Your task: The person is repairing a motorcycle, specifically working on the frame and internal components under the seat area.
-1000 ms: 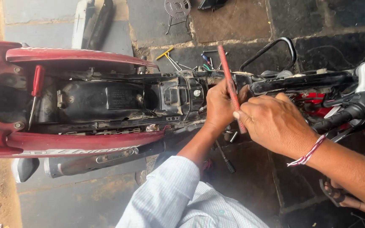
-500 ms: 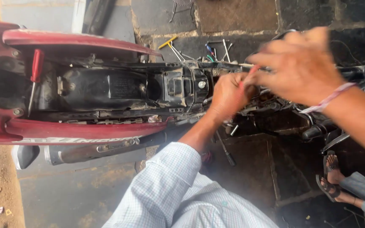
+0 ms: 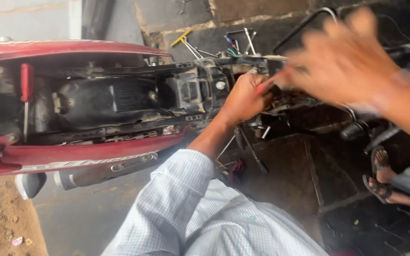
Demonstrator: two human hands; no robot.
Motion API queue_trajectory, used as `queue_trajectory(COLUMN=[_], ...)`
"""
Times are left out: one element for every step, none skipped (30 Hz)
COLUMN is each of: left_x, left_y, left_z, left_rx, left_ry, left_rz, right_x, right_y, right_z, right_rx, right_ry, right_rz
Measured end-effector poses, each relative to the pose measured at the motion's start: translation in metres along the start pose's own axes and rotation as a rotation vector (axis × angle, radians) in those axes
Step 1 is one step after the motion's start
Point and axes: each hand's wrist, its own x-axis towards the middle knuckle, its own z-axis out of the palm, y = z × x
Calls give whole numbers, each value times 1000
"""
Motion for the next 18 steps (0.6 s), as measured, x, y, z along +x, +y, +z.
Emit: queue_trajectory(left_x=[-2, -5, -9, -12, -6, -3, 6, 13, 11, 7, 4, -2, -5, -7, -12, -17, -20, -22], left_y=[-5, -11, -15, -19, -22, -9, 3, 14, 17, 20, 21, 9, -5, -18, -30, -42, -53, -61], left_z=[-1, -1, 0, 3, 10, 5, 1, -4, -3, -4, -9, -8, -7, -5, -1, 5, 12, 15], left_rx=[14, 24, 29, 83, 133, 134, 124, 109, 103, 87, 79, 82, 46, 2, 5, -3, -12, -11], left_ry=[-68, -140, -132, -162, -216, -231, -134, -41, -47, 13, 78, 80, -44, -176, -166, -171, -196, -209], left_rz=[-154, -307, -324, -376, -404, -398, -183, 34, 28, 157, 289, 285, -37, -354, -358, -337, -310, -310], right_x=[-11, -22, -20, -19, -21, -12, -1, 11, 10, 11, 16, 2, -9, -20, -14, -10, -9, -1], right_y=[-7, -14, -25, -35, -41, -37, -30, -23, -13, -4, 4, 0, -1, 0, -13, -23, -34, -28], right_z=[0, 2, 2, 2, 0, -4, -8, -13, -11, -8, -6, 5, 13, 22, 14, 5, -2, -3], right_rx=[59, 115, 124, 198, 268, 272, 169, 63, 69, -4, -79, -77, 32, 140, 139, 268, 406, 412], right_ry=[-95, -191, -195, -94, 15, 18, 112, 205, 198, 79, -32, -32, -118, -204, -204, -127, -45, -43], right_rz=[35, 73, 56, -53, -129, -113, -162, -209, -205, -103, -9, -13, 32, 78, 68, -50, -147, -137])
